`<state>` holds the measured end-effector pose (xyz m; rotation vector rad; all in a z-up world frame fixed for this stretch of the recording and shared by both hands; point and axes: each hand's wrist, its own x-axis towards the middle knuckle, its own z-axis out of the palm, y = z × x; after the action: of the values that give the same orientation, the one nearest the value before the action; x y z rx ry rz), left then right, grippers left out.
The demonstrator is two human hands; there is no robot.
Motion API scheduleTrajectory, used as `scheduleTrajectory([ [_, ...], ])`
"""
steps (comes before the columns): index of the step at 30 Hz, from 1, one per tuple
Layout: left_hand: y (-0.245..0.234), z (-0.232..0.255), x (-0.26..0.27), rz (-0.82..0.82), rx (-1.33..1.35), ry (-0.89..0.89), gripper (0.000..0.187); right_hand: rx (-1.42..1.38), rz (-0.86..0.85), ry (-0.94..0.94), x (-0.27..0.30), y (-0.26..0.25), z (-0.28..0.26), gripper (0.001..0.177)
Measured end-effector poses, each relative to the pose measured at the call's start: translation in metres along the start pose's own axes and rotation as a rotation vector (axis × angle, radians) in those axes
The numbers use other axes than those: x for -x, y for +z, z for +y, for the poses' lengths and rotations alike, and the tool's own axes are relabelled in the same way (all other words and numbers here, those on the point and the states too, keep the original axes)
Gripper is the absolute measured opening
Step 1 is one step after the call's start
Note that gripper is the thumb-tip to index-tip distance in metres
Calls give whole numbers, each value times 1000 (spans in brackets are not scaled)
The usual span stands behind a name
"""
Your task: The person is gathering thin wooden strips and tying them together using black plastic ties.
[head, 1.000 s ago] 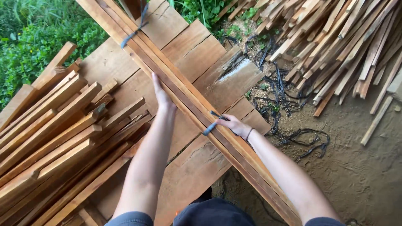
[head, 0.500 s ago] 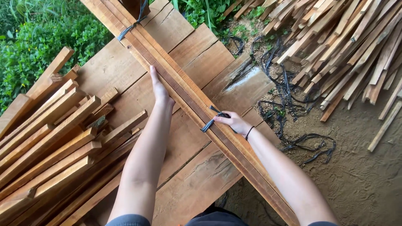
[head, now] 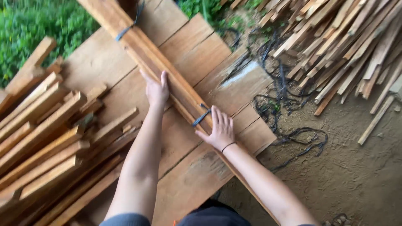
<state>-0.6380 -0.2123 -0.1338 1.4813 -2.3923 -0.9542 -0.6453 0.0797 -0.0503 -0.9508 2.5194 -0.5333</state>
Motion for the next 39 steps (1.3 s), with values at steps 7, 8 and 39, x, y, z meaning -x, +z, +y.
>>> scheduleTrajectory([
  [7, 8, 5, 0, 47, 64, 34, 92, 160, 27, -33, -2, 13, 1, 126],
  [8, 8, 6, 1, 70, 84, 35, 90, 170, 27, -32, -3, 17, 2, 120],
  [39, -190, 0, 180, 72, 73, 399, 82, 44, 366, -142, 126, -55, -85, 98],
])
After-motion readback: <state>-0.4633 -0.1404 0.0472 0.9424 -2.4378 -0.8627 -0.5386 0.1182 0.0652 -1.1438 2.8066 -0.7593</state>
